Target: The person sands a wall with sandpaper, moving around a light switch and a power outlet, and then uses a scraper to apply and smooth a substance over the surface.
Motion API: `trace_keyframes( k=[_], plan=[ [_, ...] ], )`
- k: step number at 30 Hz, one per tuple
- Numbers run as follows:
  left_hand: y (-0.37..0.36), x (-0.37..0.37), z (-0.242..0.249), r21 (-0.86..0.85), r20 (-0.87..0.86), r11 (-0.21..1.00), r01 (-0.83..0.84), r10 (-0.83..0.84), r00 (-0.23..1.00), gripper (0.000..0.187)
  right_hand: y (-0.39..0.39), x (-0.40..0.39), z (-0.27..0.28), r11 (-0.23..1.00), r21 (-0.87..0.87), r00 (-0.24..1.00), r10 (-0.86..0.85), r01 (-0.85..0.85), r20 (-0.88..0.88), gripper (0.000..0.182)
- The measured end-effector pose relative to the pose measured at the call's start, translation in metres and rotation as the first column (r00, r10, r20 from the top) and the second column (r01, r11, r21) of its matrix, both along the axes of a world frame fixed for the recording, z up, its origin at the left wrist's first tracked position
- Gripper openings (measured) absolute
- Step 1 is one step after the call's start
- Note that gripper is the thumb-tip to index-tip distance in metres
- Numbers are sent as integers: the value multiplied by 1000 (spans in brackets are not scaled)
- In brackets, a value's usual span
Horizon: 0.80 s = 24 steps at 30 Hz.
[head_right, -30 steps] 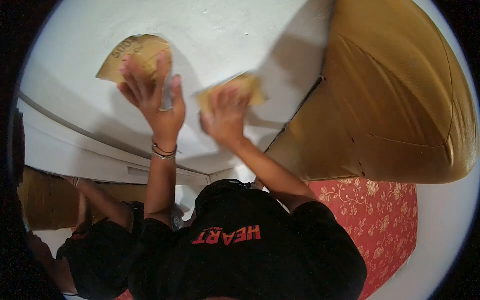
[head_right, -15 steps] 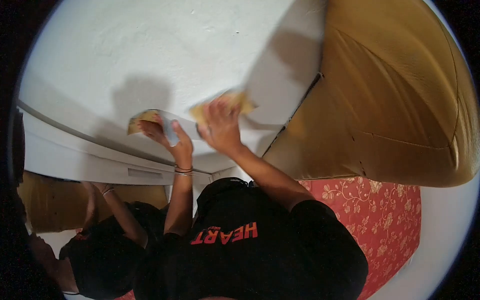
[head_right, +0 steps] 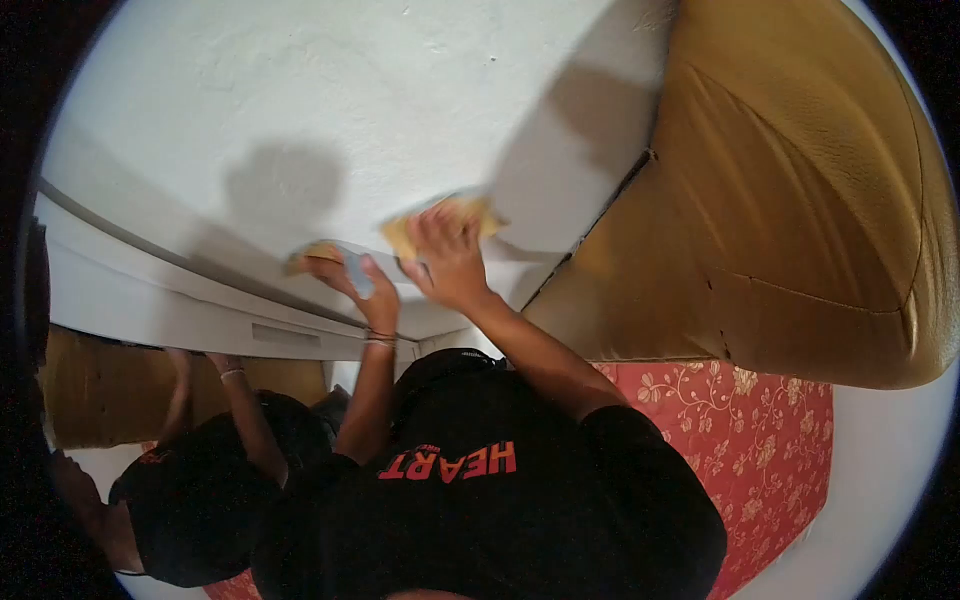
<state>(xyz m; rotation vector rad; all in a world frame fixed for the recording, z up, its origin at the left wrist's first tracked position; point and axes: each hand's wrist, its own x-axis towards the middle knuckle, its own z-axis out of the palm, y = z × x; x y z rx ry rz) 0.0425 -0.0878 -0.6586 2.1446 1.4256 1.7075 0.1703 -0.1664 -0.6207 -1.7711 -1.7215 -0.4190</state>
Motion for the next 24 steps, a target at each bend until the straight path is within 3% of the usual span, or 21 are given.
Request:
trace_keyframes(
  k=[1, 2, 3, 4, 5, 7, 8, 9, 10, 11, 12, 14, 15, 16, 17, 18, 19, 20, 21, 22, 24],
  plan=[
    [10, -14, 5, 36, -147, 993, -113, 118, 982, 69, -10, 4, -34, 1000, -10, 1000, 0, 0, -3, 62],
    [21, -22, 31, 180, -47, 963, -200, 212, 976, 64, -22, 19, -71, 997, -69, 996, 36, -30, 86, 60],
    [47, -54, 13, 322, -424, 869, -375, 487, 764, 64, -33, 35, -89, 990, -127, 981, 81, -59, 176, 59],
    [68, -78, -11, 513, -661, 736, -441, 667, 344, 63, -42, 52, -87, 974, -215, 997, -52, 63, 55, 60],
    [72, -78, -20, 511, -663, 732, -451, 670, 335, 63, -45, 70, -80, 934, -315, 980, -194, 168, -53, 61],
    [77, -73, -36, 523, -780, 588, -617, 622, -68, 66, -27, 102, -37, 937, 231, 965, -260, 263, -43, 65],
    [79, -70, -47, 553, -800, 497, -669, 542, -258, 68, -20, 96, 12, 906, 325, 959, -226, 271, -168, 67],
    [75, -66, -81, 159, -712, 706, -690, 566, 415, 64, -12, 84, 47, 862, 414, 941, -180, 291, -287, 70],
    [64, -60, -110, -143, -266, 897, -419, 372, 889, 60, -4, 73, 46, 862, 412, 939, -181, 295, -293, 70],
    [41, -49, -89, -140, -270, 898, -418, 371, 888, 60, 3, 58, 45, 861, 431, 947, -158, 271, -280, 71],
    [10, -31, -44, 3, -260, 887, -462, 447, 856, 59, 12, 44, 45, 858, 450, 954, -137, 249, -267, 71],
    [8, -25, -25, 151, -226, 861, -486, 508, 831, 58, 4, 17, -10, 961, 258, 995, -98, 97, -9, 71],
    [27, -45, -36, -277, -177, 875, -397, 359, 916, 56, -5, 17, -51, 990, 138, 994, -41, 27, 101, 70],
    [41, -59, -42, -652, -67, 727, -217, 230, 971, 55, -15, 22, -80, 1000, 3, 980, 27, -28, 199, 68],
    [46, -62, 0, -659, -418, 612, -438, 186, 889, 55, -26, 34, -87, 1000, 7, 979, 9, -10, 204, 68],
    [51, -63, 43, -569, -710, 510, -645, 91, 698, 55, -36, 52, -90, 985, -53, 985, -160, 163, 61, 67],
    [67, -68, 26, -570, -704, 522, -634, 86, 705, 55, -43, 65, -84, 939, -131, 942, -328, 317, -75, 66],
    [81, -78, -6, -546, -147, 780, -304, 268, 952, 51, -38, 88, -77, 931, 60, 926, -349, 361, -146, 68],
    [84, -85, -25, -267, 475, 962, -60, 186, 860, 49, -30, 106, -53, 882, 241, 908, -356, 405, -222, 70],
    [59, -67, -13, -266, 468, 963, -48, 173, 867, 49, -26, 105, -24, 876, 238, 900, -370, 420, -229, 70],
    [-10, -13, 30, -609, 342, 786, -105, 380, 860, 50, -10, 86, 29, 819, 436, 899, -203, 373, -388, 73]
  ],
)
